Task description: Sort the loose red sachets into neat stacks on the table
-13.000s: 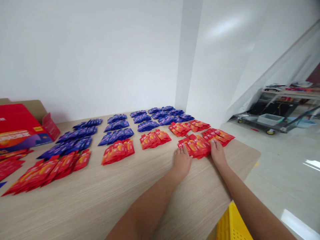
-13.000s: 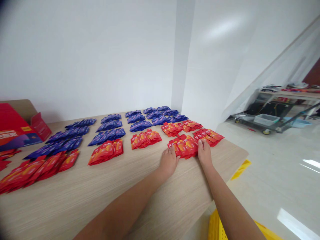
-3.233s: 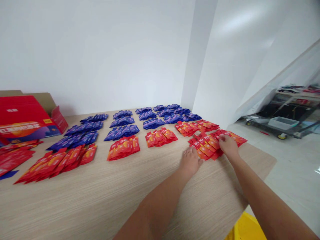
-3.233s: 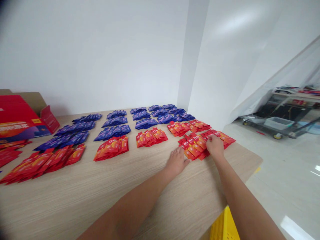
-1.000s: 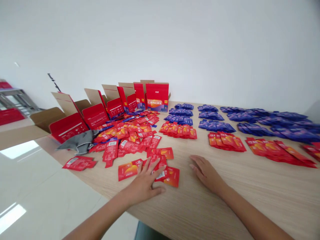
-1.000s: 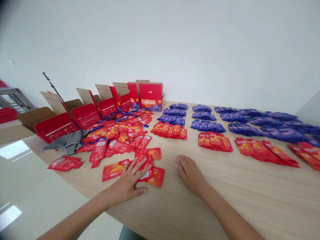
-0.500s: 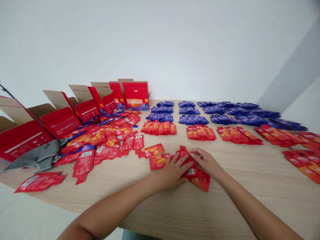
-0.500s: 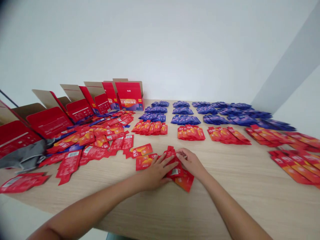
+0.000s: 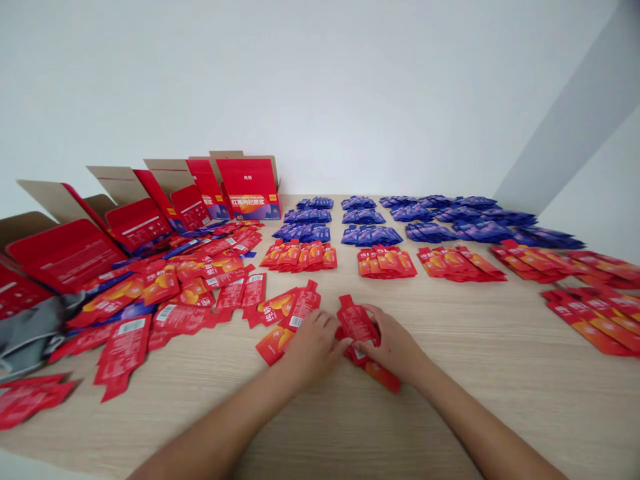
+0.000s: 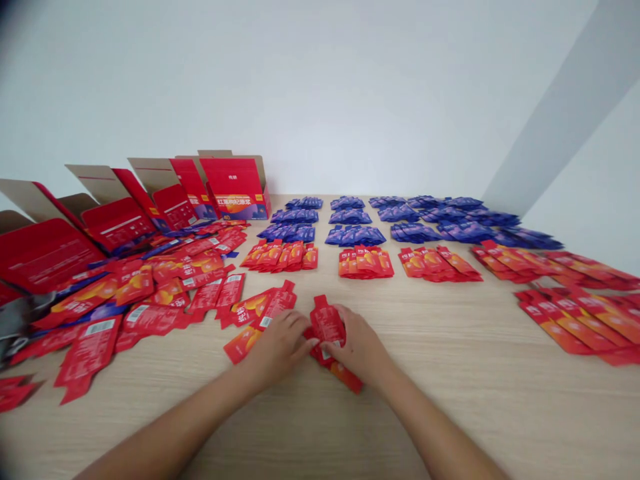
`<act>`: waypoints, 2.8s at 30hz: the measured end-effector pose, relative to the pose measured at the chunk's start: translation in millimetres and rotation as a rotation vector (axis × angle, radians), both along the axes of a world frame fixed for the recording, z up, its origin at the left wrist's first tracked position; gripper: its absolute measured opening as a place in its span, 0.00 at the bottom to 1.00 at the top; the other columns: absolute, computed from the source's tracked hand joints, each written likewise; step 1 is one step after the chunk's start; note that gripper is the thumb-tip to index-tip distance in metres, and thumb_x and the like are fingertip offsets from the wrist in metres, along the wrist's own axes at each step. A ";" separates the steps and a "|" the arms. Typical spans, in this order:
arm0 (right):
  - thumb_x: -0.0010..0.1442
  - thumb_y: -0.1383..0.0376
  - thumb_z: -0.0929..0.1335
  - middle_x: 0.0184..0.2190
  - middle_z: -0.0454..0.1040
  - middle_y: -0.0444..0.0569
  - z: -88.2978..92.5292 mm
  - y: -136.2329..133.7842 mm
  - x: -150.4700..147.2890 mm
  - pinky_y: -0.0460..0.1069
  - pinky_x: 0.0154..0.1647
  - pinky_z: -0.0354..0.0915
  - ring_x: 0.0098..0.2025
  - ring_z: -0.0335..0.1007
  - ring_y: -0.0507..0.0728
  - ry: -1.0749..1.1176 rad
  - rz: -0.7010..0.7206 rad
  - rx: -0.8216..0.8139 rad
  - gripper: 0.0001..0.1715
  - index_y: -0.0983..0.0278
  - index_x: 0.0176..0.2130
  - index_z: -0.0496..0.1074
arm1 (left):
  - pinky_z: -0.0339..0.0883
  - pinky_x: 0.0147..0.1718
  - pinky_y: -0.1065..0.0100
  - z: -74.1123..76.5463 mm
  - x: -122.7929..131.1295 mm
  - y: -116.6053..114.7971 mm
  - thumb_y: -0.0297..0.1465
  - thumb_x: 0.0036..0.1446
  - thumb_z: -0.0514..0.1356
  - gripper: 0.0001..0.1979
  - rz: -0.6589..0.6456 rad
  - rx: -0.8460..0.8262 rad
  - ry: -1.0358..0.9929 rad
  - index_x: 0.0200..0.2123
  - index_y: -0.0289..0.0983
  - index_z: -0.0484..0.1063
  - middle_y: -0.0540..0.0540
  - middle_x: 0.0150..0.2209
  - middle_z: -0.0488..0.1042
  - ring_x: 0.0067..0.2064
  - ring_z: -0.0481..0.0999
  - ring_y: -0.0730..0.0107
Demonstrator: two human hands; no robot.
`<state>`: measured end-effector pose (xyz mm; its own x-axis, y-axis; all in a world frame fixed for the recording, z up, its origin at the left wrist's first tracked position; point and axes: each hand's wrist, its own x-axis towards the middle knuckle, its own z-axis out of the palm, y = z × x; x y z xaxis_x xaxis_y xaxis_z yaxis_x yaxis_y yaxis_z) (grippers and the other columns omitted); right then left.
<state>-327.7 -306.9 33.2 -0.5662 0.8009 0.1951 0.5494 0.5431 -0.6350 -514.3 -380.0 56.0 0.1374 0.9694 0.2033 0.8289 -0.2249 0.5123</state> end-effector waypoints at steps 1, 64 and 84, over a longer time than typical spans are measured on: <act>0.50 0.61 0.70 0.52 0.71 0.59 -2.2 -1.4 -2.5 0.59 0.51 0.64 0.52 0.69 0.64 0.018 -0.007 -0.015 0.37 0.63 0.57 0.60 | 0.57 0.55 0.51 -1.3 4.7 -2.0 0.38 0.60 0.54 0.11 -0.029 -0.003 -0.020 0.39 0.38 0.71 0.40 0.43 0.73 0.49 0.68 0.55; 0.42 0.46 0.73 0.24 0.75 0.44 7.1 -19.9 -14.9 0.47 0.20 0.64 0.20 0.71 0.53 0.338 0.207 -0.993 0.30 0.64 0.35 0.65 | 0.72 0.32 0.69 -2.8 24.9 2.6 0.30 0.53 0.64 0.10 0.211 -0.279 -1.794 0.38 0.33 0.71 0.46 0.33 0.78 0.31 0.77 0.69; 0.44 0.52 0.76 0.36 0.80 0.48 10.8 -25.6 -15.7 0.54 0.46 0.67 0.38 0.76 0.58 0.709 0.119 -1.038 0.26 0.64 0.39 0.75 | 0.70 0.43 0.61 -14.9 19.5 6.2 0.42 0.56 0.59 0.15 0.068 -0.172 -1.178 0.38 0.37 0.73 0.45 0.37 0.78 0.42 0.76 0.62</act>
